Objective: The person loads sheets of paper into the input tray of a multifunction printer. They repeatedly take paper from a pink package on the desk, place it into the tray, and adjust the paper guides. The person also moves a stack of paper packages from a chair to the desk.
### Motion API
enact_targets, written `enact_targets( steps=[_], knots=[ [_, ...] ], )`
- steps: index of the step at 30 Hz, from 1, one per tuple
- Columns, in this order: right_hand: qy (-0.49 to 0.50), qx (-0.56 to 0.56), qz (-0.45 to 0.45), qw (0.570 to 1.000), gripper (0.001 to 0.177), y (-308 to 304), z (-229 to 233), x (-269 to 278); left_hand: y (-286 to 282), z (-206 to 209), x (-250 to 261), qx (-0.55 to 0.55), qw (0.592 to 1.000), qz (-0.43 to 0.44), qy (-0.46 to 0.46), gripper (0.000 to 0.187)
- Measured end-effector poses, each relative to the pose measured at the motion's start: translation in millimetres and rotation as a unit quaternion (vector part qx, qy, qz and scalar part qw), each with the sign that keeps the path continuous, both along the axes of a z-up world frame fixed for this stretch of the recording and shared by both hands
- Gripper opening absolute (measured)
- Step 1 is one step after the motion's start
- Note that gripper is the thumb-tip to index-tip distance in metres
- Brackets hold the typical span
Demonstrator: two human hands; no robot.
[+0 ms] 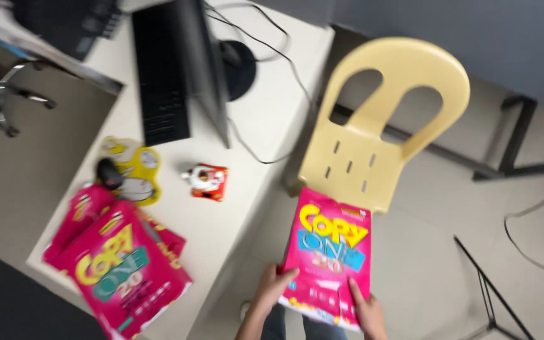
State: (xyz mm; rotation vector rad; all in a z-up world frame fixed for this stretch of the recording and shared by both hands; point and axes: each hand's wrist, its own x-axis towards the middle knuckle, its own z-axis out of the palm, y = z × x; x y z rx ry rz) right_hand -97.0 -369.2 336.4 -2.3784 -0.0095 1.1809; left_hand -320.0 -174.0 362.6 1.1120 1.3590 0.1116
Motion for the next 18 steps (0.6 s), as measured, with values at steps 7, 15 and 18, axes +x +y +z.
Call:
enact_targets(
  steps=[7,15,18],
  knots=[
    [0.020,0.126,0.022,0.992,0.060,-19.6,50.7,-102.6,-73.7,83.4,-159.8,0.122,0.989,0.082,-0.018,0.054],
    [0.040,0.190,0.146,0.970,0.055,53.5,165.2,-272.1,-97.9,123.6,-329.1,0.198,0.949,0.239,-0.048,0.048],
    [0.054,0.240,0.190,0.950,0.055,78.4,171.0,-323.2,-89.0,143.2,-381.2,0.169,0.938,0.278,-0.119,0.043]
  ],
)
